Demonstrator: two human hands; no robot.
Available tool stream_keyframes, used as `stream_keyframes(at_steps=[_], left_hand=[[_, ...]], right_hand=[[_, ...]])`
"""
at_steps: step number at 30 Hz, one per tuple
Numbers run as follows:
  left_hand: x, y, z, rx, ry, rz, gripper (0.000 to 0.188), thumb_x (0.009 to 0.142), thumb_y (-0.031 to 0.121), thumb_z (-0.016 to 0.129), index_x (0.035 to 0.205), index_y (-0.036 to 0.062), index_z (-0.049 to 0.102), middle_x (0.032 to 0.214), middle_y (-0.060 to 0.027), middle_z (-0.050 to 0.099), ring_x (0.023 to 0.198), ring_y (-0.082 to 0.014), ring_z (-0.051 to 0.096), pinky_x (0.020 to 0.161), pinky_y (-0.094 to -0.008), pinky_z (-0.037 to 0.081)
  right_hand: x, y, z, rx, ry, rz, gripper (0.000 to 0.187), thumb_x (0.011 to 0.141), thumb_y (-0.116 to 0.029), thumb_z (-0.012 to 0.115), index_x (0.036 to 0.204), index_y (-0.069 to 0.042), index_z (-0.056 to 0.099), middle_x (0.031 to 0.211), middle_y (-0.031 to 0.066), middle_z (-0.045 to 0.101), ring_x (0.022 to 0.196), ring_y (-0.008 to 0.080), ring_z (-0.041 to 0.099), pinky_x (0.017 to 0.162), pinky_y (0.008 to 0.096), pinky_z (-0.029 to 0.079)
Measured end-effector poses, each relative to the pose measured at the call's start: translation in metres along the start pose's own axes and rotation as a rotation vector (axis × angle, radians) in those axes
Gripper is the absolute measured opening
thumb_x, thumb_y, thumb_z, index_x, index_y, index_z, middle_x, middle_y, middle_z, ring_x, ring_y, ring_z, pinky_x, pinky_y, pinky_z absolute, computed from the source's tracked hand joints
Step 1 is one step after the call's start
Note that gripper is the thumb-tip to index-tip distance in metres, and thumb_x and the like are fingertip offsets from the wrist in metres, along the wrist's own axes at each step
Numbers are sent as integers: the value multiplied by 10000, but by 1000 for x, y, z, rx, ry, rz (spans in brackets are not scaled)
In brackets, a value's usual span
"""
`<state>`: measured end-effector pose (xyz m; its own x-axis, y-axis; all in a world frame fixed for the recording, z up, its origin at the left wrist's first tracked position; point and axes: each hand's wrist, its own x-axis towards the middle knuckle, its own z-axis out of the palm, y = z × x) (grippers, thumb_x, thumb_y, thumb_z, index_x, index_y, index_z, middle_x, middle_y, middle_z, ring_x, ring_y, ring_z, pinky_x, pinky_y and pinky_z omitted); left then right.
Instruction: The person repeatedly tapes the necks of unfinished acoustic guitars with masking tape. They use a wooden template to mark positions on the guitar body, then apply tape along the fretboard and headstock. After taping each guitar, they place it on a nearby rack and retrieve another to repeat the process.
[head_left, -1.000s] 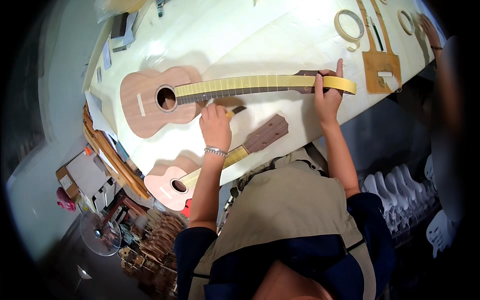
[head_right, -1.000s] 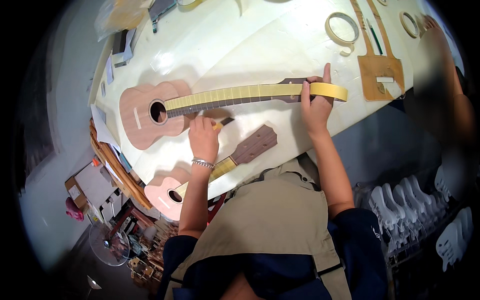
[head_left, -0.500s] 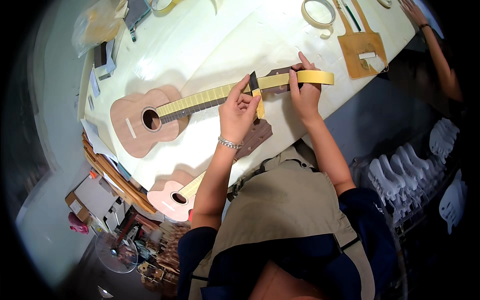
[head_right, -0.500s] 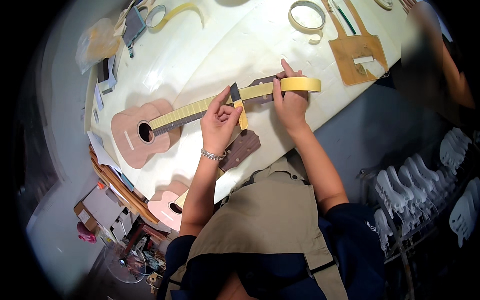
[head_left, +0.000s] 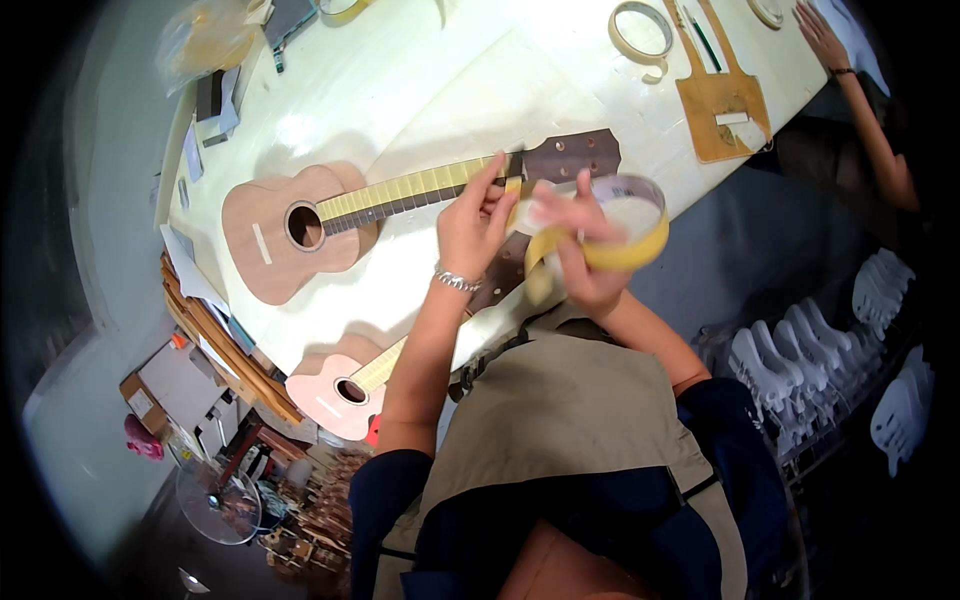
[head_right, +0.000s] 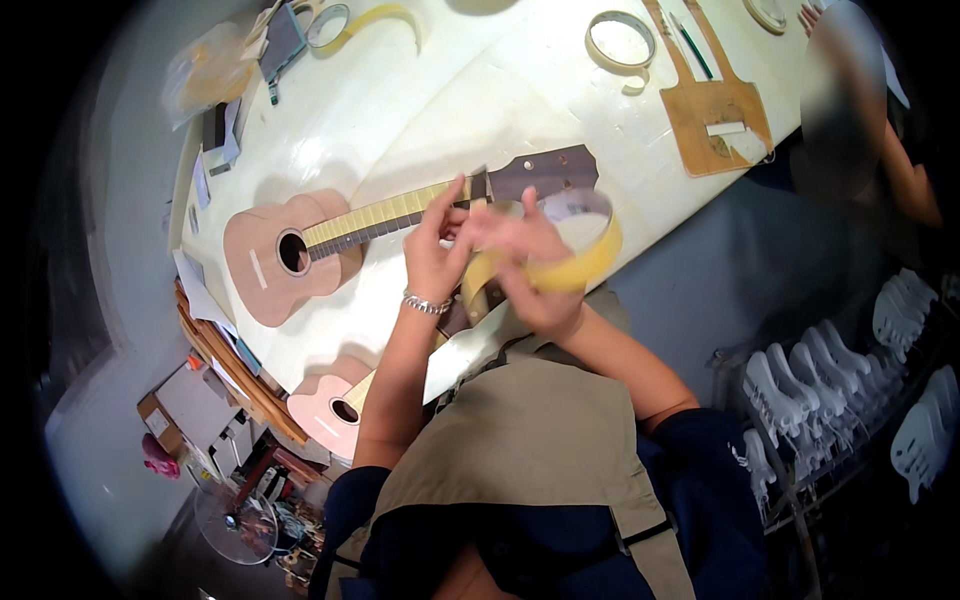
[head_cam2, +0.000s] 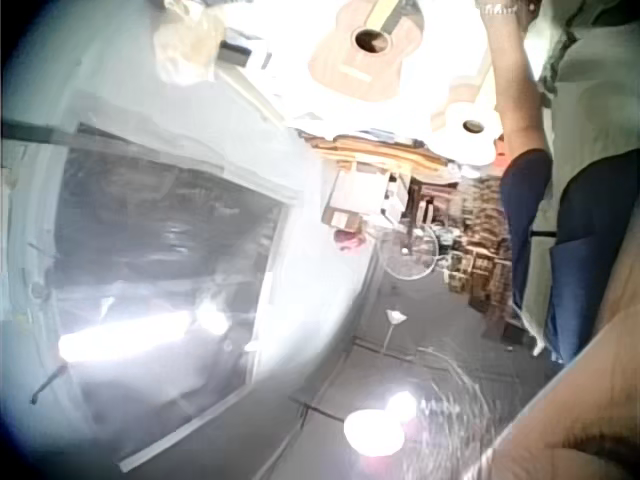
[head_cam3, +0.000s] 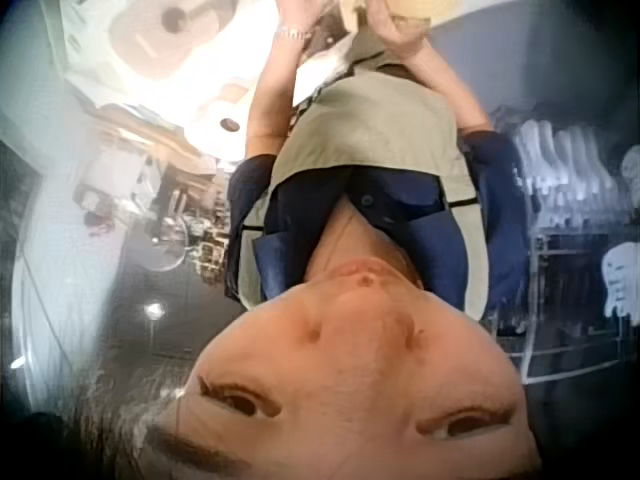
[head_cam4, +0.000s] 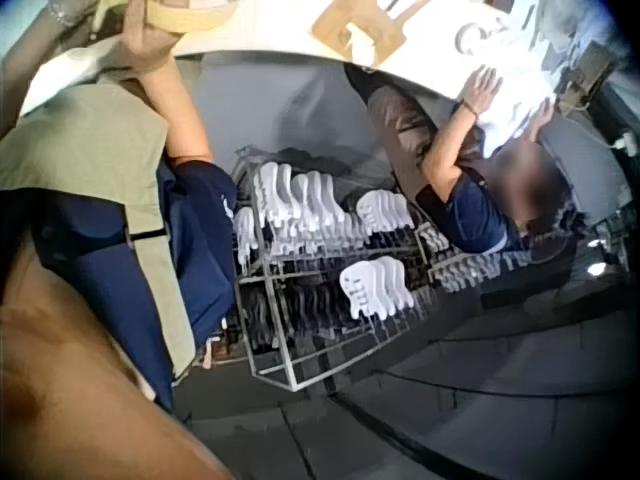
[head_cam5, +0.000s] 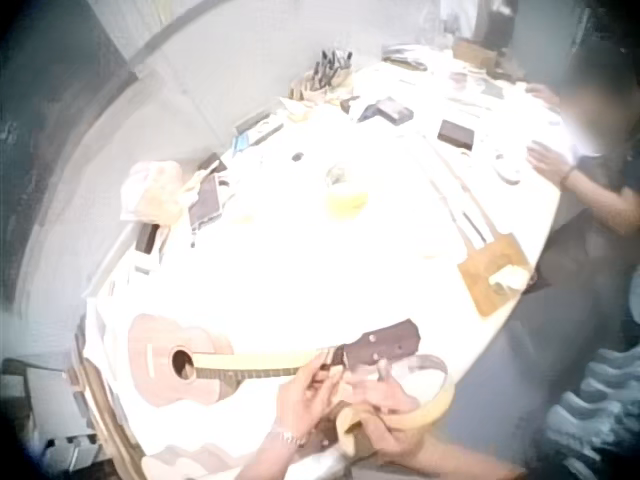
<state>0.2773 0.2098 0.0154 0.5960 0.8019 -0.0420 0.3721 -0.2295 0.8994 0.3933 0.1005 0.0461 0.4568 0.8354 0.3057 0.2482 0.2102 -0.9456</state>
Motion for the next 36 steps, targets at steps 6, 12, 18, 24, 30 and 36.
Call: stream_keyframes(at_steps=[6,12,18,24,30,36], left_hand=[[-26,-4,-37,94,-47,137,448,731,112,753,1139,17,594,932,-90,662,806,-171,627,713,-262,503],[-26,33,-2,-841,142,-417,215,792,9,696,982,-8,598,914,-60,635,822,-101,591,770,-223,481],[-46,-14,-86,-355,282,-274,83,797,9,688,799,6,605,765,-32,641,681,-83,574,664,-204,462],[-47,-102,-247,77,620,-263,93,727,64,743,787,35,680,893,-55,594,870,-150,558,812,-271,440],[-21,-66,-230,227,381,-104,131,700,137,783,790,74,711,960,-38,544,933,-163,526,845,-279,414],[-20,-72,-230,201,382,-157,128,711,125,772,794,59,701,965,-31,550,908,-156,533,826,-271,421]], right_hand=[[17,13,6,577,334,326,675,772,147,503,1341,-69,213,1197,180,558,1241,251,457,1045,365,326],[15,4,25,934,309,295,646,755,176,485,1319,-86,309,1239,159,542,1260,280,435,1093,425,272],[15,12,-44,1935,735,418,578,721,204,425,1269,22,424,1304,93,517,1331,228,345,1167,474,35],[14,69,-122,408,801,179,311,931,-8,429,1239,9,470,1255,182,521,1230,243,475,1058,383,325],[19,46,-83,-496,251,226,190,927,-74,504,1058,-2,621,1079,119,610,918,182,593,830,292,438],[32,2,40,-751,-209,-38,266,738,-312,728,788,-59,661,699,71,605,698,236,559,822,357,377]])
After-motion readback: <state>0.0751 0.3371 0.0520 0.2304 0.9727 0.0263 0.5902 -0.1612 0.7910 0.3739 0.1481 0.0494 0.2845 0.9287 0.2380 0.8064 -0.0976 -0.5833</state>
